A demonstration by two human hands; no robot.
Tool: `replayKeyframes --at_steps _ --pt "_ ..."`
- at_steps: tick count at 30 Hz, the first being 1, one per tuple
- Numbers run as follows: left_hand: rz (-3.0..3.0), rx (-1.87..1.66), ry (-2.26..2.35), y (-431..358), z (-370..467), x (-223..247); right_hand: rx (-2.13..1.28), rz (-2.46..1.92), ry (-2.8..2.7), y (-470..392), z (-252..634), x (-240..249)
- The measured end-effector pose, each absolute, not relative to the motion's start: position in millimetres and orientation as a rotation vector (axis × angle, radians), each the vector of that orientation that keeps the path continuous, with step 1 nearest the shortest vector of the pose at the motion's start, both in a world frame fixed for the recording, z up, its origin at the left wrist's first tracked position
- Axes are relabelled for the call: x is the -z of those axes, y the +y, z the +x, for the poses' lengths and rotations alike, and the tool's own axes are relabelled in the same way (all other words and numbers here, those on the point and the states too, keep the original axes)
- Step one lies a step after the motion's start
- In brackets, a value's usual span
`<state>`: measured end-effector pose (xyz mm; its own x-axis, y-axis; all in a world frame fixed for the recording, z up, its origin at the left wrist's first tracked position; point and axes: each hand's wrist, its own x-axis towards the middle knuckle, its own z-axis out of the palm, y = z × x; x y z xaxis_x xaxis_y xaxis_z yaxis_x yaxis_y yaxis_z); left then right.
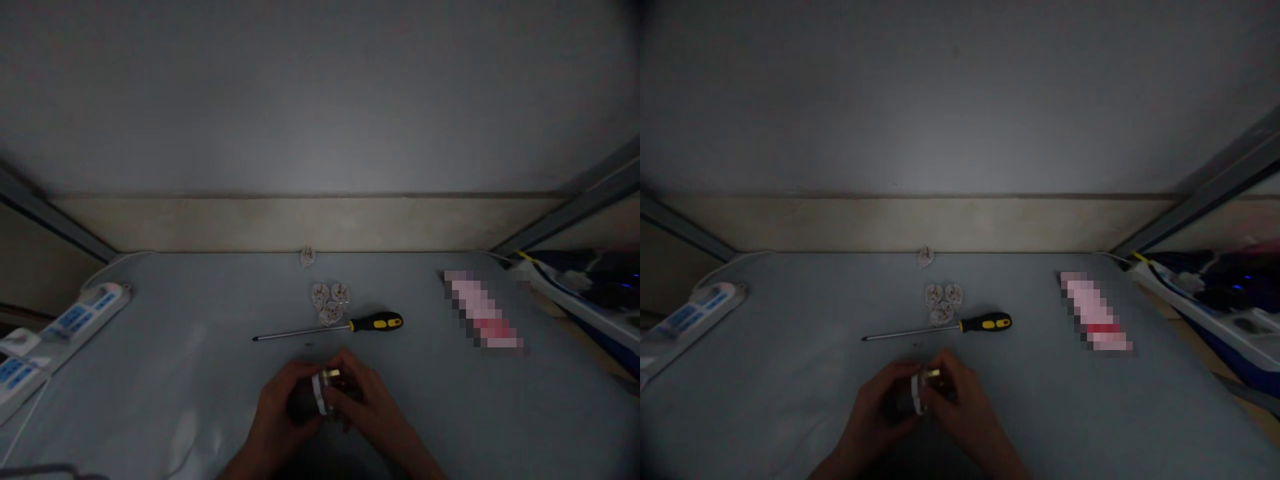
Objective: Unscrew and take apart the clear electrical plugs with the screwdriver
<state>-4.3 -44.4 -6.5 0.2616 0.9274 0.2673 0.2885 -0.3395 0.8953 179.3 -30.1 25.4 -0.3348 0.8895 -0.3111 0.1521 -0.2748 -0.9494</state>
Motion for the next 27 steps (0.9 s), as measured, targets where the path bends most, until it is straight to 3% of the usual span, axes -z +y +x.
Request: replayKeyframes --at_steps 12,27 --pt "1.938 -0.847 1.513 -35 -24 8 -1.791 -1.301 -1.062 -26 190 -16" --pt "2.075 -0.961 1.446 -39 -45 2 -1.817 -1.318 -0.964 -22 186 -12"
